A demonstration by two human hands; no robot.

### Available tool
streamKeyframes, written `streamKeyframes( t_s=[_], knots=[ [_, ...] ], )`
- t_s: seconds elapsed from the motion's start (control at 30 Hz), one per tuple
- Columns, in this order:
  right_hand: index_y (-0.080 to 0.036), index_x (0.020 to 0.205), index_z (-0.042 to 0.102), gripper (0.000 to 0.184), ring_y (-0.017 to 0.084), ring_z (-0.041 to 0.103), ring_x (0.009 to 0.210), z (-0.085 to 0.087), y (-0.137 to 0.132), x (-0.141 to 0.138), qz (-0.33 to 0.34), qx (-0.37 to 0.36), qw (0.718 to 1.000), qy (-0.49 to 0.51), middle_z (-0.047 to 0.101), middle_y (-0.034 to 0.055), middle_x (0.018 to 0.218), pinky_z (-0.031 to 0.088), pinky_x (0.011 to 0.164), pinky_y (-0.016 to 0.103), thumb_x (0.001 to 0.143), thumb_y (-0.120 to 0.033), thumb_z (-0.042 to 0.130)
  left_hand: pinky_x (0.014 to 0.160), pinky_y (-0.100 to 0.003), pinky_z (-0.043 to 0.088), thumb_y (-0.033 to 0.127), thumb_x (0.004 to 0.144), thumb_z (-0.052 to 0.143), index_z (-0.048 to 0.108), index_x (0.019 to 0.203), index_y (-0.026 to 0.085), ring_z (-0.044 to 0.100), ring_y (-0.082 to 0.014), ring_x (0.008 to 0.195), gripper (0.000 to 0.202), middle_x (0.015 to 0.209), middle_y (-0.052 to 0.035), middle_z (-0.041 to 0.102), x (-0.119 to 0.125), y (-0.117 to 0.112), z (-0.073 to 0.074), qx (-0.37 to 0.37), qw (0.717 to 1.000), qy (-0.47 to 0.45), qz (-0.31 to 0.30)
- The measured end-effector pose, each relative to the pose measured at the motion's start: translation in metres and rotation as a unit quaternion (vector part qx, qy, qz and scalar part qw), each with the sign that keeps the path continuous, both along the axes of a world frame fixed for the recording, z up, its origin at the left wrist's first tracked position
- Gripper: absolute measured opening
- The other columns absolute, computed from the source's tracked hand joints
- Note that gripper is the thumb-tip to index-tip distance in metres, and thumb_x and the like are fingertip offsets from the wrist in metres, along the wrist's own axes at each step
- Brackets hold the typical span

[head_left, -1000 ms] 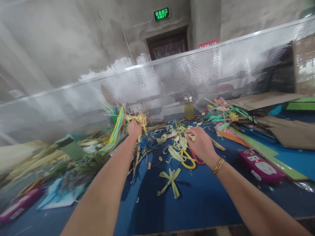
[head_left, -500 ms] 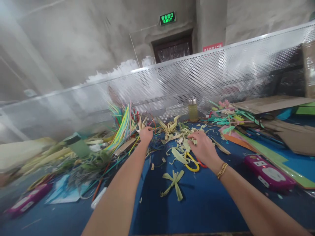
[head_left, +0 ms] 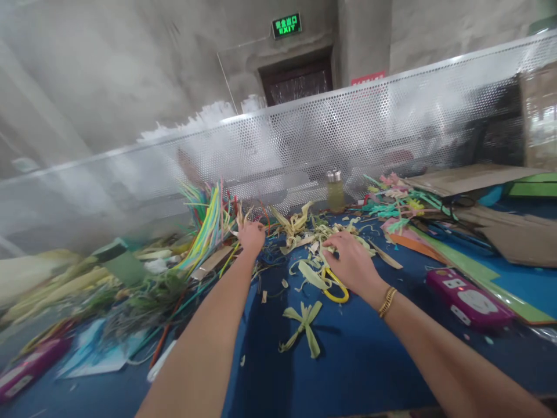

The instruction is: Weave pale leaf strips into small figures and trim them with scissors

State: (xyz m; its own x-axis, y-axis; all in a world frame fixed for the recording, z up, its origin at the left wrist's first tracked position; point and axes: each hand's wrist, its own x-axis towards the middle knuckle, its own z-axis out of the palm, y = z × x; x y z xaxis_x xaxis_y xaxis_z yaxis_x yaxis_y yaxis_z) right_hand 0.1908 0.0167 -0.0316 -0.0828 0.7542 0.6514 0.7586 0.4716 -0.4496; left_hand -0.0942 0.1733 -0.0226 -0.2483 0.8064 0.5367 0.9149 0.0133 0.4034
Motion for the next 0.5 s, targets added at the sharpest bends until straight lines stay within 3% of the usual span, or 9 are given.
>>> streamKeyframes(
  t_s=[0.13, 0.23, 0.3, 0.37, 0.43, 0.5],
  knots=[
    [-0.018, 0.091, 0.066, 0.014, 0.023, 0.060, 0.100, 0.000, 0.000, 0.000, 0.005, 0.001, 1.000, 0.005, 0.062, 0.0105, 0.103, 0.046, 0.089, 0.038, 0.086, -0.025, 0.055, 0.096, -0.039, 0.038, 0.048, 0.086, 0.053, 0.070, 0.085, 0.019, 0.056, -0.0274, 0.104, 0.034, 0.099, -0.0136, 0.066, 0.040, 0.015, 0.000, -0.012, 0.996, 0.057, -0.072],
    [-0.018, 0.091, 0.066, 0.013, 0.023, 0.059, 0.100, 0.000, 0.000, 0.000, 0.009, -0.001, 1.000, 0.005, 0.062, 0.0107, 0.103, 0.046, 0.089, 0.037, 0.086, -0.025, 0.055, 0.093, -0.043, 0.042, 0.056, 0.075, 0.062, 0.068, 0.090, 0.018, 0.058, -0.0333, 0.107, 0.042, 0.106, -0.0173, 0.066, 0.064, 0.023, -0.006, -0.074, 0.991, 0.063, -0.091],
    [-0.018, 0.091, 0.066, 0.014, 0.023, 0.059, 0.100, 0.000, 0.000, 0.000, 0.009, -0.002, 1.000, 0.003, 0.062, 0.0111, 0.103, 0.046, 0.089, 0.037, 0.086, -0.025, 0.055, 0.093, -0.049, 0.041, 0.048, 0.060, 0.078, 0.066, 0.091, 0.015, 0.058, -0.0398, 0.110, 0.047, 0.109, -0.0215, 0.065, 0.073, 0.027, -0.013, -0.117, 0.989, -0.004, -0.086],
    [-0.018, 0.092, 0.066, 0.014, 0.023, 0.058, 0.100, 0.000, 0.000, 0.000, 0.005, -0.004, 1.000, 0.002, 0.062, 0.0112, 0.104, 0.046, 0.090, 0.037, 0.086, -0.025, 0.055, 0.097, -0.053, 0.038, 0.029, 0.048, 0.086, 0.065, 0.089, 0.013, 0.056, -0.0435, 0.113, 0.049, 0.109, -0.0238, 0.065, 0.077, 0.030, -0.021, -0.108, 0.982, -0.122, -0.090],
    [-0.018, 0.092, 0.066, 0.015, 0.022, 0.058, 0.100, 0.000, 0.000, 0.000, 0.000, -0.007, 1.000, 0.004, 0.062, 0.0110, 0.104, 0.045, 0.090, 0.036, 0.086, -0.025, 0.055, 0.099, -0.052, 0.037, 0.017, 0.050, 0.083, 0.063, 0.089, 0.013, 0.056, -0.0413, 0.114, 0.045, 0.107, -0.0226, 0.066, 0.076, 0.033, -0.026, -0.073, 0.967, -0.223, -0.103],
    [-0.018, 0.091, 0.066, 0.015, 0.022, 0.059, 0.099, 0.000, 0.000, 0.000, -0.002, -0.011, 1.000, 0.009, 0.062, 0.0106, 0.103, 0.045, 0.090, 0.036, 0.087, -0.025, 0.054, 0.096, -0.046, 0.042, 0.018, 0.062, 0.075, 0.061, 0.097, 0.014, 0.060, -0.0338, 0.110, 0.038, 0.107, -0.0190, 0.067, 0.073, 0.033, -0.029, -0.047, 0.952, -0.278, -0.120]
  ],
)
